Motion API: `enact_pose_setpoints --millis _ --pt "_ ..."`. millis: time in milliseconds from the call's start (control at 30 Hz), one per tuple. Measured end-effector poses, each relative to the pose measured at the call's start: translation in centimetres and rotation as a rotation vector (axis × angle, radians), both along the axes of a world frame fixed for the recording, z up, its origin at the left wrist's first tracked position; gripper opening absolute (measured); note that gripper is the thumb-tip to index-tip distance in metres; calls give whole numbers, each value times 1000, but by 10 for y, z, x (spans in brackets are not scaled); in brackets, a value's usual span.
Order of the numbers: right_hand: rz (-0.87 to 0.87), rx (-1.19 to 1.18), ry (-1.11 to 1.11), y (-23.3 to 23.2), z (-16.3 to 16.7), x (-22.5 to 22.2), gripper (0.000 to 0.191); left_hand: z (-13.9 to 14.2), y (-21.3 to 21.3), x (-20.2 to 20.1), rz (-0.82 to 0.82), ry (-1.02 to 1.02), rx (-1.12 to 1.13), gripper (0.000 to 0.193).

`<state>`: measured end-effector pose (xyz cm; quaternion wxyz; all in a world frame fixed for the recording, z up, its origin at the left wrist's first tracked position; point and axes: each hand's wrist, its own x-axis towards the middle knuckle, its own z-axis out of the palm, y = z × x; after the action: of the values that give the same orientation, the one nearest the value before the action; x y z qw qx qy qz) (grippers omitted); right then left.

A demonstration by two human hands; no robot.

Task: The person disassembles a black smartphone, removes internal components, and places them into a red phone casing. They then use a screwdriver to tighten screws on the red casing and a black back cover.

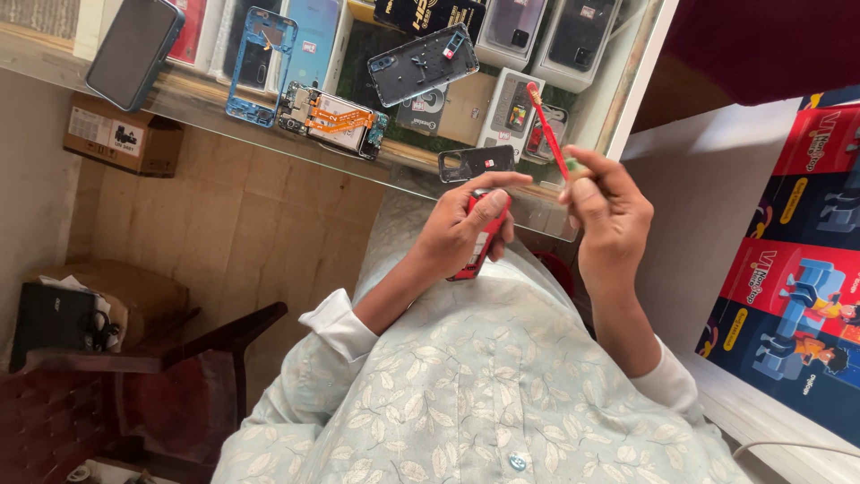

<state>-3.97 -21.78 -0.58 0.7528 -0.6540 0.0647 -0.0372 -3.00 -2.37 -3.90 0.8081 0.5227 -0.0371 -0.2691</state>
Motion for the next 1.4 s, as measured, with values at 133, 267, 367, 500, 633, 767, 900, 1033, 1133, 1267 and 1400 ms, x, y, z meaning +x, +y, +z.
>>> enact_pose_setpoints --millis 133,267,367,500,633,767,900,1033,1133,1267,1400 --pt "54 -217 -76 1 6 -16 19 -2 0 -1 123 -15 141 31" --pt "160 -435 -209 6 7 -24 17 -1 1 -1 200 -88 315 28" --pt "145 -524 -204 10 8 -24 16 1 3 0 219 -123 373 28" --pt "138 -567 -165 12 12 -23 15 1 3 -1 221 -134 393 29" --pt "141 -566 -114 12 15 -23 13 3 3 -1 220 -175 437 29" --pt "167 -588 -244 12 14 -21 18 0 3 -3 213 -182 472 29" --pt "115 -707 -250 10 5 -17 13 -15 2 -4 213 -265 588 24" --pt "144 -722 -95 10 -17 -13 15 -44 -8 2 217 -263 628 19" --pt "115 -725 -114 15 -40 -11 14 -59 -11 6 176 -84 574 20" --pt "114 -834 73 9 -63 -5 18 -63 -16 4 169 -3 554 21" --pt "129 -739 -145 1 -73 -5 17 -58 -16 5 129 7 577 21"
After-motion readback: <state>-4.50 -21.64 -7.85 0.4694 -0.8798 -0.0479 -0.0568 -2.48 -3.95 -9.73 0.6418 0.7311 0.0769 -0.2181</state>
